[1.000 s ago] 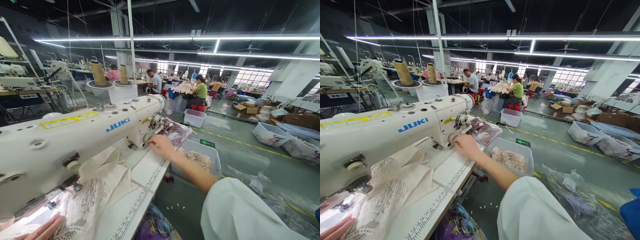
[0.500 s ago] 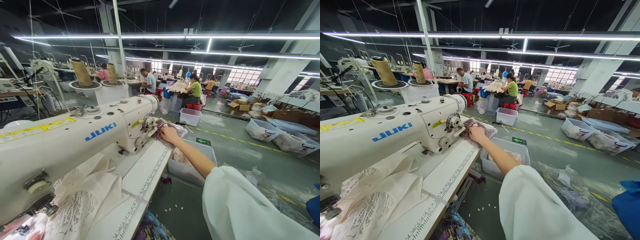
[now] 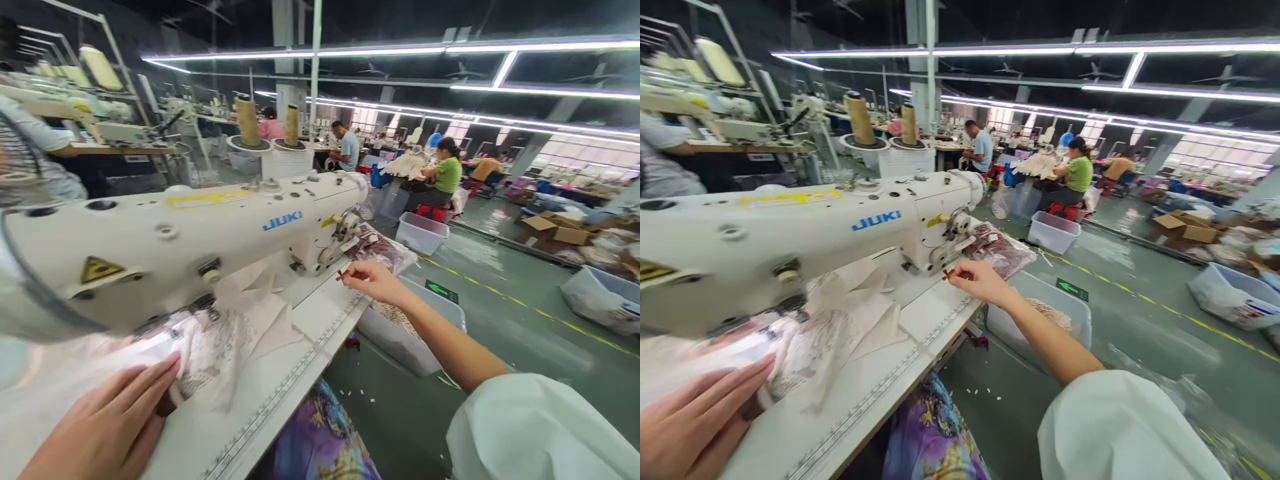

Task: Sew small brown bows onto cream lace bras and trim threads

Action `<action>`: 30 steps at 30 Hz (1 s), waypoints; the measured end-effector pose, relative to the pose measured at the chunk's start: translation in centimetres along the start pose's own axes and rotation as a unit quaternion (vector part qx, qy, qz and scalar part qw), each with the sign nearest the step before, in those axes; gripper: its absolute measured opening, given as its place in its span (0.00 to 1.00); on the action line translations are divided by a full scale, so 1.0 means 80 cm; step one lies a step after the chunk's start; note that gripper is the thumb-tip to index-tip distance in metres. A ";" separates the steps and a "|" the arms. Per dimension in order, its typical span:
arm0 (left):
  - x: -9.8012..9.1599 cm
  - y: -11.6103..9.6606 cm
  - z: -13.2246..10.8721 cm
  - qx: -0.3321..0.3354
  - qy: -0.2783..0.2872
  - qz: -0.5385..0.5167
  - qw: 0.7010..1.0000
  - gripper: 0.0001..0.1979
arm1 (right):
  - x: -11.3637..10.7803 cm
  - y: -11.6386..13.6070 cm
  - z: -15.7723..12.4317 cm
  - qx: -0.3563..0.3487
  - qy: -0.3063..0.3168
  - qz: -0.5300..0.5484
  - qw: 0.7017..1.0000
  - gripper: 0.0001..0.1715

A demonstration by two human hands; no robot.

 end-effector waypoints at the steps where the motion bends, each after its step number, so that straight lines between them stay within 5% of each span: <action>1: -0.003 -0.005 -0.007 -0.004 0.009 0.027 1.000 0.39 | 0.011 0.040 -0.002 -0.059 0.025 0.096 0.993 0.10; 3: -0.010 -0.015 -0.011 -0.008 0.019 0.041 0.999 0.32 | 0.025 0.119 -0.008 -0.155 0.065 0.216 0.962 0.10; 7: -0.025 -0.024 -0.003 -0.018 0.020 0.026 0.999 0.19 | 0.050 0.265 -0.013 -0.323 0.082 0.223 0.916 0.09; 11: -0.029 -0.028 0.000 -0.026 0.038 -0.013 0.999 0.14 | 0.103 0.346 0.021 -0.377 0.108 0.172 0.903 0.07; 15: -0.035 -0.025 -0.009 -0.031 0.005 -0.034 0.999 0.14 | 0.161 0.343 0.080 -0.287 0.191 0.113 0.932 0.09; 19: -0.039 -0.018 -0.016 -0.048 -0.021 -0.056 0.997 0.11 | 0.180 0.340 0.106 -0.281 0.244 0.038 0.927 0.13; 30: -0.037 -0.007 -0.016 -0.080 0.003 -0.010 0.997 0.19 | 0.179 0.348 0.111 -0.272 0.159 -0.077 0.946 0.09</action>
Point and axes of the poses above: each hand's wrist, its own z-axis towards the middle knuckle, its own x-axis out of the palm, y = z × x, the point moved 10 cm from there along z, towards the middle knuckle, and after that the axes turned 8 degrees about -z, right-handed, at the moved point
